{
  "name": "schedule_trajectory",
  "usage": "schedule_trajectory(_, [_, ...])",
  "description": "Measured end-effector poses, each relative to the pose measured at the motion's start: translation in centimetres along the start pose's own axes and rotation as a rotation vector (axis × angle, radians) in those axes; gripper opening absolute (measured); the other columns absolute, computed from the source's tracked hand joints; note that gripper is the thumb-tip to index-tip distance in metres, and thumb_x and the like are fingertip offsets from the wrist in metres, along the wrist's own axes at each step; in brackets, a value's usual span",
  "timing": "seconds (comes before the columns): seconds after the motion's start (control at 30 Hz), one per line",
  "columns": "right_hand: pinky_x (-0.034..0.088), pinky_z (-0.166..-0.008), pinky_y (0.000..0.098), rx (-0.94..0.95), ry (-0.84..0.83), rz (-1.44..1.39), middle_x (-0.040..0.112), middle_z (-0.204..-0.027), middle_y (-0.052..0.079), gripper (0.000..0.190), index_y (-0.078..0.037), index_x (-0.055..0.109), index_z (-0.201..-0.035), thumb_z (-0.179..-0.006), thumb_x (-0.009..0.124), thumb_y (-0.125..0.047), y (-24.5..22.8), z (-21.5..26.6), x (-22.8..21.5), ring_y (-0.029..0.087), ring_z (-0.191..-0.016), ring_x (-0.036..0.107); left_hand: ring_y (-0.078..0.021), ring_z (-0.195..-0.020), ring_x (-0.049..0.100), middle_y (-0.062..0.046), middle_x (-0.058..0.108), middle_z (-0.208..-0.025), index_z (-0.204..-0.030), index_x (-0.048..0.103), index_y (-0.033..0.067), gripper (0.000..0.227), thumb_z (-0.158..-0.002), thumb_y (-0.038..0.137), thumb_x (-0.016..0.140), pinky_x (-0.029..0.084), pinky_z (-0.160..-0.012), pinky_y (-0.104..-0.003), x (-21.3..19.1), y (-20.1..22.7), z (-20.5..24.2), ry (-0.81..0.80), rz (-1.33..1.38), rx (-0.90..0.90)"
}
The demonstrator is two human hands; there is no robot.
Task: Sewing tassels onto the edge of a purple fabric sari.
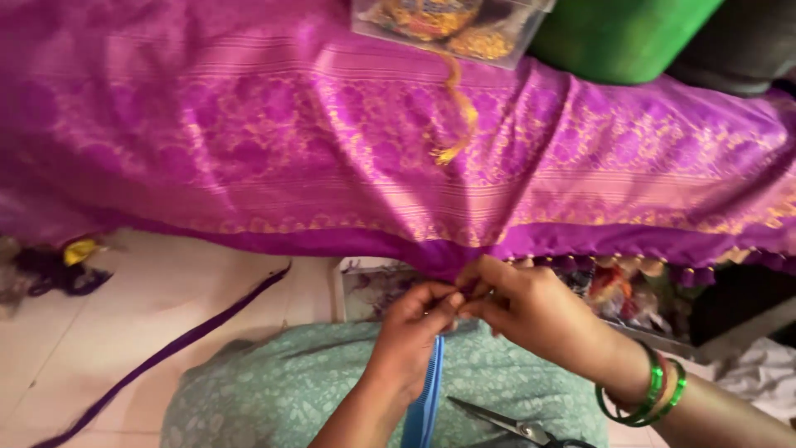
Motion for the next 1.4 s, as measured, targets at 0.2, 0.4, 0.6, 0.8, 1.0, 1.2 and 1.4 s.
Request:
schedule_trajectory(0.2, [0.056,-0.062,0.0359,-0.522,0.166,0.272,0.071,-0.08,0.008,0.014,-0.009,0.075,-0.094,-0.081,0.075,-0.006,0.5,2.3,-1.9,0.026,-0.071,0.071,-0.0112,-0.086,0.065,-0.003,0.072,-0.088,-0.103,0.074,0.0026,0.013,-0.091,0.008,0.073,0.05,-0.083,-0.028,0.0,0.2,0.3,0.077,0.059,0.093])
schedule_trajectory(0.4, [0.055,-0.063,0.041,-0.713,0.036,0.415,0.063,-0.077,0.006,0.024,-0.009,0.072,-0.092,-0.071,0.071,0.003,-3.1,3.3,-1.9,0.028,-0.071,0.069,-0.0109,-0.082,0.066,-0.002,0.074,-0.088,-0.097,0.077,0.0031,0.011,-0.088,0.008,0.076,0.052,-0.077,-0.027,0.3,4.3,1.3,0.168,-0.244,0.153])
schedule_trajectory(0.6, [0.053,-0.052,0.0407,-0.766,-0.057,0.539,0.064,-0.085,0.007,0.02,-0.01,0.071,-0.09,-0.07,0.073,-0.006,-8.2,-0.9,-2.0,0.028,-0.067,0.068,-0.021,-0.089,0.066,-0.006,0.075,-0.085,-0.091,0.077,0.0064,0.011,-0.082,0.01,0.082,0.052,-0.083,-0.034,2.1,9.3,3.3,0.216,-0.825,0.599])
schedule_trajectory(0.8, [0.055,-0.052,0.0428,-0.582,-0.093,0.798,0.064,-0.093,0.008,0.014,-0.01,0.07,-0.085,-0.072,0.074,-0.01,-7.2,-4.2,1.0,0.03,-0.064,0.069,-0.0287,-0.1,0.064,-0.009,0.073,-0.092,-0.099,0.073,0.0071,0.022,-0.077,0.006,0.075,0.046,-0.086,-0.043,5.5,13.9,7.0,0.294,-1.293,1.075])
schedule_trajectory(1.0, [0.058,-0.061,0.0342,-0.456,0.263,0.236,0.074,-0.084,0.009,0.018,-0.006,0.073,-0.097,-0.08,0.078,-0.012,-5.0,-0.9,-3.3,0.024,-0.071,0.074,-0.0227,-0.089,0.064,-0.007,0.072,-0.088,-0.096,0.072,0.0043,0.016,-0.082,0.007,0.078,0.049,-0.08,-0.038,1.2,7.1,1.5,0.309,-0.761,0.537])
schedule_trajectory(1.2, [0.058,-0.057,0.0292,0.161,0.096,-0.65,0.078,-0.08,0.006,0.008,0.001,0.07,-0.09,-0.086,0.073,-0.005,8.2,-0.6,1.8,0.012,-0.078,0.079,-0.0096,-0.087,0.069,-0.003,0.077,-0.093,-0.098,0.076,0.0006,0.014,-0.086,0.009,0.078,0.054,-0.082,-0.026,0.5,0.5,-0.8,0.188,-0.082,0.261])
schedule_trajectory(1.4, [0.055,-0.058,0.0269,0.155,0.07,-0.827,0.077,-0.075,0.007,0.012,0.003,0.08,-0.093,-0.087,0.073,-0.005,10.1,-1.1,3.5,0.014,-0.062,0.068,-0.0153,-0.08,0.069,-0.007,0.075,-0.087,-0.091,0.076,0.0041,0.016,-0.08,0.012,0.084,0.054,-0.075,-0.028,2.6,6.3,2.5,0.394,-0.856,0.591])
Point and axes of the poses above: each hand's wrist, its own z-axis away from the middle knuckle, its own x-axis out of the palm, y = z × x, the point moved 7 cm from there along -z, towards the middle knuckle
